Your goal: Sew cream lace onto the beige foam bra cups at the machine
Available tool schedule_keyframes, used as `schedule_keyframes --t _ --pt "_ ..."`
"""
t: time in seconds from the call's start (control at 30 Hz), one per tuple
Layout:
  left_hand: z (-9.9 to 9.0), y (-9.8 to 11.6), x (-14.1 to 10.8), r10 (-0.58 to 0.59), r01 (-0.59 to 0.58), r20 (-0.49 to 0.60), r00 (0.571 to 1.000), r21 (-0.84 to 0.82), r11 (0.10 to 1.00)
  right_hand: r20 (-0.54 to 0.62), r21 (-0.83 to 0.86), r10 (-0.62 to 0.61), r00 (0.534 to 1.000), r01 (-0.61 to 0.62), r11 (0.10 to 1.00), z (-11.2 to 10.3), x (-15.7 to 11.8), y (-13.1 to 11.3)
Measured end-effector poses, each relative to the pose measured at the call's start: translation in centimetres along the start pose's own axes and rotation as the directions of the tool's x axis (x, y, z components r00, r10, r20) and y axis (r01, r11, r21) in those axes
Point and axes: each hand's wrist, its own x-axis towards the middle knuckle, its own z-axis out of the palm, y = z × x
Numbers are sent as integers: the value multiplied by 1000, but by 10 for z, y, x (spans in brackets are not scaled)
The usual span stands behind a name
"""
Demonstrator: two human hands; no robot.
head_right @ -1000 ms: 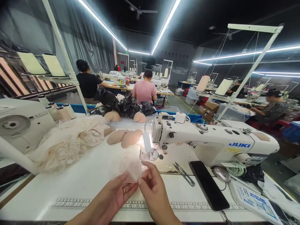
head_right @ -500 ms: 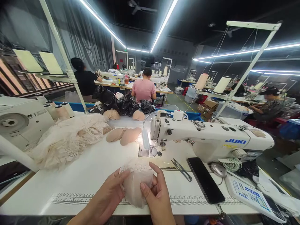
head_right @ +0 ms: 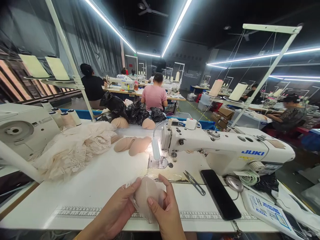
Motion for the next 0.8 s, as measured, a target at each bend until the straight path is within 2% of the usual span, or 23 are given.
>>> schedule_keyframes --t 0.17,0.33,0.5,0.63,0.73,0.8 --pt "-2 -3 0 58 -57 -26 998 21 998 -34 -10 -11 999 11 1000 0 0 0" --pt "0 -2 -1 49 -48 -24 999 15 999 -69 1 -26 997 26 1000 2 -1 -1" --pt "4 -3 0 29 -32 96 995 32 999 -60 4 -44 997 44 999 4 -1 -2" --pt "7 -5 6 24 -33 99 995 86 996 -54 2 -38 998 38 999 2 0 0" --pt "9 0 10 -7 -5 99 995 121 993 57 -21 -21 998 22 1000 -10 0 2" --pt "10 10 10 -17 -14 173 985 174 985 175 -79 -9 985 23 997 -23 2 0"
